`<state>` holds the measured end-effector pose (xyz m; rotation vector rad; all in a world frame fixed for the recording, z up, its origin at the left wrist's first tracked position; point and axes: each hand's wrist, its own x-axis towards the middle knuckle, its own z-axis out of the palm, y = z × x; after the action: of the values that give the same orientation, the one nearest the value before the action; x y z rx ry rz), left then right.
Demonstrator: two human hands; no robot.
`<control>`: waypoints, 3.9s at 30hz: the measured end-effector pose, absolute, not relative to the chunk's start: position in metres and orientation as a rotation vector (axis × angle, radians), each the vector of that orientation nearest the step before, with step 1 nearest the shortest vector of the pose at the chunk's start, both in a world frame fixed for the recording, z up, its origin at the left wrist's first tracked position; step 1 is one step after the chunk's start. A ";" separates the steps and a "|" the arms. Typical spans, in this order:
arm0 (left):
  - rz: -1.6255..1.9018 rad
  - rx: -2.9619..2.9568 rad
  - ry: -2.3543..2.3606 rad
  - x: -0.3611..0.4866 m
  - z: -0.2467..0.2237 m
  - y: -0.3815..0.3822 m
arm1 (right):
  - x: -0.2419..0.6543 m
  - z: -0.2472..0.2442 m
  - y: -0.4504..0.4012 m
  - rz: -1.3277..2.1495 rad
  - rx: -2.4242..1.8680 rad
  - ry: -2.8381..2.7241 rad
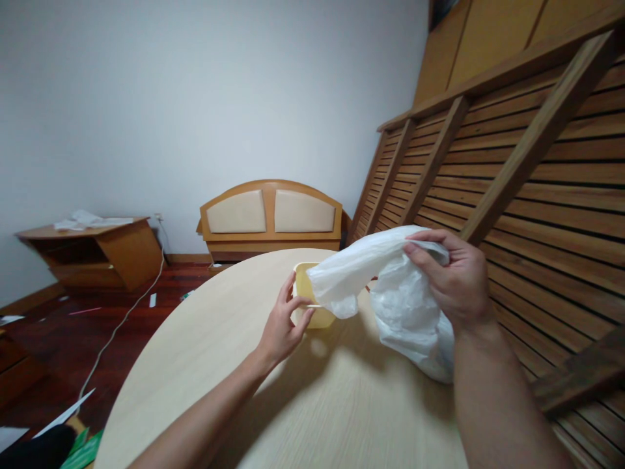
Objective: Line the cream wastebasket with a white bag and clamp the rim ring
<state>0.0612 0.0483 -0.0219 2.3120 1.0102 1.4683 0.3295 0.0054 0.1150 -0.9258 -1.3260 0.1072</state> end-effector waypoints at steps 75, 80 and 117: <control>1.480 2.814 0.753 0.100 -0.002 0.003 | 0.285 0.048 0.048 0.511 -1.160 -2.098; 1.575 2.360 0.938 0.085 0.012 0.018 | 0.290 0.067 0.040 0.408 -1.100 -2.085; 1.457 1.578 1.118 0.056 0.025 0.059 | 0.288 0.101 -0.013 0.134 -1.180 -2.323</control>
<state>0.0559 0.0586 0.0252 1.5780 1.1181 1.4569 0.2879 -0.0134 0.1006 -1.1797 -2.3227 0.1339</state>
